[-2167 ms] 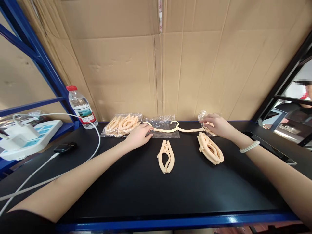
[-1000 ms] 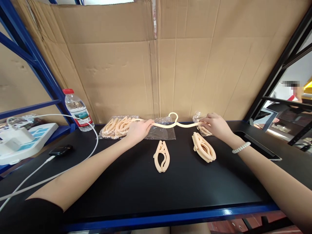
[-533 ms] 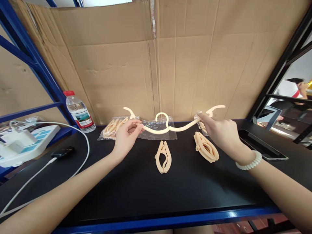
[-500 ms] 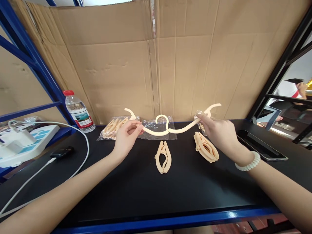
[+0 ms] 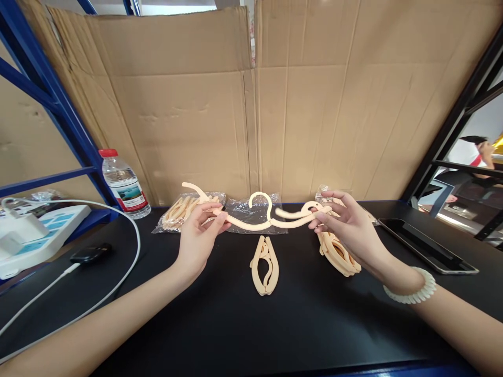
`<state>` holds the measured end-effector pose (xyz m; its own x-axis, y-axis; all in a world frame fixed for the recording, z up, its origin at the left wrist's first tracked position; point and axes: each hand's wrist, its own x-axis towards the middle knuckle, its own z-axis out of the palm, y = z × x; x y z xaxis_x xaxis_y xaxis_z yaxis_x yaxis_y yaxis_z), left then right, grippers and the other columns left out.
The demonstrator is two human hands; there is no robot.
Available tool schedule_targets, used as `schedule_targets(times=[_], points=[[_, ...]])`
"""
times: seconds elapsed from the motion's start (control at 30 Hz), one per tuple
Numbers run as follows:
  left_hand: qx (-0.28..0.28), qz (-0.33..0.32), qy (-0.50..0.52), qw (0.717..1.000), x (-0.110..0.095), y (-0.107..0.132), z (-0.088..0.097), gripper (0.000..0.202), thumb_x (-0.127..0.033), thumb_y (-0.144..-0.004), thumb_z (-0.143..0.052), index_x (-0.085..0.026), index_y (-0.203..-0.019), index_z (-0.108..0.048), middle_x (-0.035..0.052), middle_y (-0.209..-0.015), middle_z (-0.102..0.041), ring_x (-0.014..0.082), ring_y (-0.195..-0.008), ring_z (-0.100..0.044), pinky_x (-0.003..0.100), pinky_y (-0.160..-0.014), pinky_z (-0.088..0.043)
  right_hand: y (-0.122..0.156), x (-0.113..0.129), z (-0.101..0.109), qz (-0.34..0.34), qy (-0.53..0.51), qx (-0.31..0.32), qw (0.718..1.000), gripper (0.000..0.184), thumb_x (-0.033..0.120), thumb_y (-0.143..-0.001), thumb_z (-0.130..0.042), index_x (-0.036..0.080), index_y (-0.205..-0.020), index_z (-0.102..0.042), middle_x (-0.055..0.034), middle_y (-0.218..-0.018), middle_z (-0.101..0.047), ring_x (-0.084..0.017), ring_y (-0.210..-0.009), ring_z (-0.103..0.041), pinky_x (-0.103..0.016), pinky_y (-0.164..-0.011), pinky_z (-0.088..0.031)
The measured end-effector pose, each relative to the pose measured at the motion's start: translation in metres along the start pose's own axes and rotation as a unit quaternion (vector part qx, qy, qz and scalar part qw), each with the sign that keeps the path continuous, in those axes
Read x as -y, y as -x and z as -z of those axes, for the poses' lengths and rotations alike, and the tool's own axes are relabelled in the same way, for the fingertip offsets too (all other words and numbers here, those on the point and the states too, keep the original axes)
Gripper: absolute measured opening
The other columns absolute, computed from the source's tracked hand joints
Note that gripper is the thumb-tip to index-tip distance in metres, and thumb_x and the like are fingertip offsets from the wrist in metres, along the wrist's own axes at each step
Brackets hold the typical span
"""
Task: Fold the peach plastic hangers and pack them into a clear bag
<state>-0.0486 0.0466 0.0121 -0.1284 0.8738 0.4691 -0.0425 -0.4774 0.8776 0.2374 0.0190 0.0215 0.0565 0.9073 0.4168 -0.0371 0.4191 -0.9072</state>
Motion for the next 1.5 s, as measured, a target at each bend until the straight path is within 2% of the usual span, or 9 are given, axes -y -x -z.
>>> schedule_targets(times=[0.1,0.27,0.4,0.5,0.73,1.03,1.2,1.33,1.5], points=[[-0.005,0.002,0.005,1.000,-0.004,0.003,-0.002,0.040,-0.029,-0.076,-0.073,-0.026,-0.113,-0.057,-0.0020,-0.085,-0.062,0.0136,-0.082,-0.064,0.034,-0.078,-0.061,0.001,-0.002,0.000,-0.015,-0.022,-0.012,1.000,0.036,0.034,-0.074,-0.078,0.019,-0.102,-0.061,-0.0036,-0.086,-0.067,-0.015,-0.069,-0.067,-0.030,-0.068,-0.058],[-0.029,0.018,0.038,0.999,-0.012,0.005,-0.006,0.069,-0.025,-0.073,-0.077,-0.032,-0.131,-0.041,-0.0044,-0.079,-0.061,0.0144,-0.089,-0.063,0.031,-0.077,-0.060,0.003,0.001,-0.004,-0.028,-0.085,-0.026,0.996,0.034,0.032,-0.073,-0.078,0.023,-0.104,-0.066,-0.0006,-0.081,-0.067,-0.011,-0.069,-0.059,-0.021,-0.060,-0.052],[-0.028,0.036,0.057,0.997,-0.016,0.005,-0.008,0.087,-0.024,-0.072,-0.077,-0.035,-0.144,-0.028,-0.0038,-0.080,-0.063,0.0141,-0.088,-0.064,0.030,-0.076,-0.060,0.007,0.006,-0.011,-0.051,-0.139,0.012,0.989,0.017,0.037,-0.081,-0.071,0.021,-0.087,-0.068,-0.0020,-0.091,-0.065,-0.009,-0.071,-0.056,-0.018,-0.060,-0.051],[-0.021,0.041,0.062,0.997,-0.017,0.007,-0.010,0.092,-0.023,-0.074,-0.076,-0.035,-0.147,-0.022,-0.0033,-0.081,-0.063,0.0147,-0.089,-0.065,0.029,-0.075,-0.061,0.013,0.005,-0.018,-0.077,-0.132,0.043,0.987,0.021,0.040,-0.086,-0.065,0.021,-0.095,-0.066,-0.0053,-0.103,-0.065,-0.011,-0.075,-0.058,-0.021,-0.059,-0.053],[0.039,0.009,0.025,0.999,-0.021,0.016,-0.015,0.093,-0.023,-0.080,-0.071,-0.033,-0.150,-0.011,-0.0017,-0.081,-0.066,0.0185,-0.089,-0.070,0.029,-0.072,-0.062,0.029,-0.002,-0.034,-0.118,-0.090,0.147,0.978,0.028,0.040,-0.091,-0.058,0.019,-0.109,-0.059,-0.0072,-0.098,-0.063,-0.014,-0.079,-0.062,-0.026,-0.060,-0.056],[0.103,-0.029,-0.011,0.994,-0.020,0.032,-0.019,0.076,-0.024,-0.083,-0.066,-0.029,-0.147,-0.026,0.0017,-0.089,-0.066,0.0207,-0.092,-0.068,0.032,-0.071,-0.063,0.031,-0.002,-0.038,-0.168,-0.021,0.199,0.965,0.032,0.040,-0.081,-0.068,0.014,-0.098,-0.063,-0.0026,-0.081,-0.063,-0.010,-0.061,-0.061,-0.024,-0.054,-0.057],[0.135,-0.013,-0.003,0.991,-0.017,0.036,-0.021,0.072,-0.021,-0.085,-0.064,-0.030,-0.146,-0.029,-0.0003,-0.088,-0.065,0.0152,-0.080,-0.067,0.028,-0.070,-0.061,0.033,-0.004,-0.042,-0.193,0.035,0.230,0.953,0.029,0.041,-0.079,-0.069,0.013,-0.085,-0.067,0.0013,-0.063,-0.058,-0.008,-0.052,-0.055,-0.018,-0.046,-0.051],[0.147,-0.001,0.010,0.989,-0.017,0.040,-0.024,0.068,-0.020,-0.085,-0.064,-0.029,-0.144,-0.032,-0.0009,-0.088,-0.064,0.0133,-0.074,-0.066,0.028,-0.070,-0.061,0.035,-0.004,-0.045,-0.194,0.074,0.223,0.952,0.029,0.042,-0.077,-0.070,0.013,-0.073,-0.065,0.0038,-0.055,-0.053,-0.005,-0.045,-0.047,-0.015,-0.038,-0.042],[0.117,-0.001,0.002,0.993,-0.016,0.037,-0.021,0.068,-0.022,-0.086,-0.062,-0.030,-0.145,-0.030,-0.0007,-0.090,-0.061,0.0137,-0.080,-0.064,0.027,-0.071,-0.061,0.034,-0.007,-0.041,-0.188,0.031,0.149,0.970,0.031,0.044,-0.075,-0.072,0.015,-0.080,-0.062,0.0037,-0.056,-0.055,-0.009,-0.048,-0.055,-0.018,-0.042,-0.048]])
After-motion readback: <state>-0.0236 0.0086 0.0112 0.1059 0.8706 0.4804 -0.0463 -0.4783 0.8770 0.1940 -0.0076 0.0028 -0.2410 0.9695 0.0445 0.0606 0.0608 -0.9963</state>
